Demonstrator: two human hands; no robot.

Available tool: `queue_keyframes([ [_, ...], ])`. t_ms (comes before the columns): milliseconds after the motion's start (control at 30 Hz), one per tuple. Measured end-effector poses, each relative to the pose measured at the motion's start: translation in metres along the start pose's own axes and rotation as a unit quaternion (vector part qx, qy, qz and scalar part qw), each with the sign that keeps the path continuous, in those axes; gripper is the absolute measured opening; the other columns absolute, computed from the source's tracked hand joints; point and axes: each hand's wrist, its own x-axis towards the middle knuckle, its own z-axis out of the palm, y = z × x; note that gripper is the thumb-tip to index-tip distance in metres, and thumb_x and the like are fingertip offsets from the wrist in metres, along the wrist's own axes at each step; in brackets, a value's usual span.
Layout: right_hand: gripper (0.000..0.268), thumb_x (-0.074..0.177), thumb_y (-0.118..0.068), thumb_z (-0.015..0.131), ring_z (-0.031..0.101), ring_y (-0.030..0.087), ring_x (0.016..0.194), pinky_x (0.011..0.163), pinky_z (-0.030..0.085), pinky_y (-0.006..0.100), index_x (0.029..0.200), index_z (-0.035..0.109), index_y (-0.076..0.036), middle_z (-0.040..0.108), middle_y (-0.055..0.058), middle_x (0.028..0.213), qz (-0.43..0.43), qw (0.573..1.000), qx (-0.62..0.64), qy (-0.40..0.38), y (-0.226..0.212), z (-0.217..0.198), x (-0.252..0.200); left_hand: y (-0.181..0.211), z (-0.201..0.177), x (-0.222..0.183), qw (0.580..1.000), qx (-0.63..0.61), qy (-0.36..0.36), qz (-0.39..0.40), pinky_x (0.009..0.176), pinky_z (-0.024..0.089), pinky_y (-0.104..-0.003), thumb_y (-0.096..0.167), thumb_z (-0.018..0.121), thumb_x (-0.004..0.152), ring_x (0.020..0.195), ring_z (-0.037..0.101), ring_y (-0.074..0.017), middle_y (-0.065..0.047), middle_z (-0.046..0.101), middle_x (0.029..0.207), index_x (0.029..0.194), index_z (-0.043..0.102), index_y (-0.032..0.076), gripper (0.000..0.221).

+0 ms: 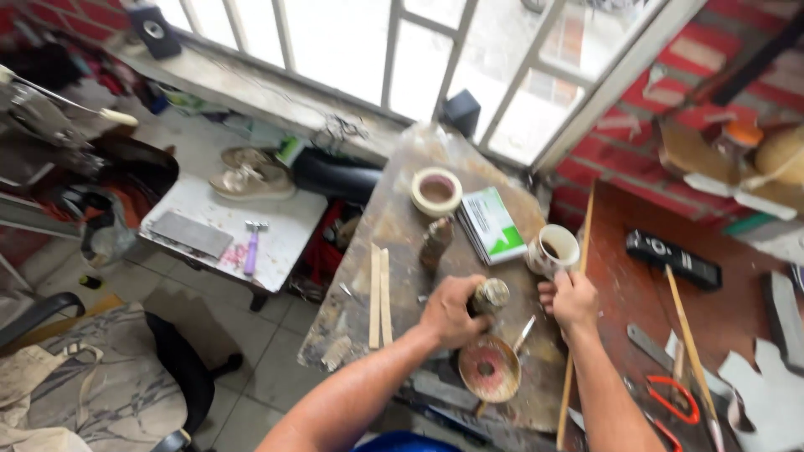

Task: Repairing a sandal by measuring, cutting, and applying adhesive to leather strips at a workbench.

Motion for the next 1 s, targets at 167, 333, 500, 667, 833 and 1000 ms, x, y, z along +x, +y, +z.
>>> queue_keyframes([
  [167, 0.045, 0.102, -0.039, 0.059, 0.063, 0.023, 0.056, 0.062, 0.049, 0.038, 0.13, 0.061, -0.004, 0.076, 0.013, 0.083, 0.095, 0.984, -0.149, 0.031, -0.077, -0.009, -0.049, -0.006, 0.001, -0.005, 0.996, 0.053, -0.056, -0.033, 0.079, 0.05, -0.047, 0.033, 0.08, 0.073, 0.094, 0.065, -0.034, -0.013, 0.074, 0.106, 0.119, 0.065, 0.011, 0.053],
  [333, 0.056, 0.094, -0.055, 0.054, 0.07, 0.032, 0.095, 0.084, 0.052, 0.049, 0.137, 0.062, -0.018, 0.077, 0.008, 0.1, -0.053, 0.966, -0.254, 0.019, -0.105, -0.024, -0.103, 0.003, -0.002, -0.007, 0.997, 0.025, -0.047, -0.047, 0.086, 0.052, -0.044, 0.037, 0.075, 0.075, 0.1, 0.065, -0.0296, -0.013, 0.072, 0.111, 0.122, 0.064, 0.012, 0.055],
  [500, 0.075, 0.076, -0.082, 0.029, 0.074, 0.027, 0.094, 0.084, 0.054, 0.046, 0.124, 0.066, -0.037, 0.079, -0.003, 0.097, -0.087, 0.91, -0.399, -0.077, -0.134, -0.019, -0.158, 0.082, -0.02, -0.016, 0.992, -0.021, -0.126, -0.023, 0.081, 0.064, -0.044, 0.027, 0.072, 0.074, 0.091, 0.064, -0.031, -0.016, 0.051, 0.11, 0.126, 0.059, 0.01, 0.056],
  [667, 0.052, 0.085, -0.07, 0.046, 0.067, 0.032, 0.073, 0.058, 0.047, 0.05, 0.065, 0.059, -0.024, 0.068, -0.001, 0.068, -0.29, 0.857, -0.421, 0.071, -0.097, -0.025, -0.168, 0.098, 0.008, -0.04, 0.996, 0.029, -0.012, 0.084, 0.076, 0.055, -0.047, 0.025, 0.064, 0.074, 0.086, 0.07, -0.0355, -0.011, 0.068, 0.098, 0.11, 0.059, 0.005, 0.042],
  [833, 0.048, 0.091, -0.05, 0.053, 0.056, 0.028, 0.05, 0.051, 0.04, 0.043, 0.056, 0.051, -0.017, 0.054, 0.004, 0.051, -0.436, 0.852, -0.285, -0.054, -0.114, -0.065, -0.18, 0.135, -0.013, -0.036, 0.974, -0.011, -0.226, -0.023, 0.068, 0.047, -0.041, 0.031, 0.063, 0.078, 0.073, 0.057, -0.0254, -0.007, 0.061, 0.078, 0.09, 0.055, 0.013, 0.024],
  [1000, 0.048, 0.109, -0.045, 0.038, 0.048, 0.024, 0.051, 0.047, 0.036, 0.04, 0.079, 0.06, -0.013, 0.049, 0.003, 0.064, -0.647, 0.703, -0.197, -0.218, -0.131, -0.097, -0.196, 0.065, 0.017, -0.044, 0.75, -0.32, -0.575, 0.062, 0.073, 0.04, -0.018, 0.044, 0.068, 0.093, 0.084, 0.045, 0.0003, 0.015, 0.05, 0.094, 0.107, 0.061, 0.022, 0.026],
])
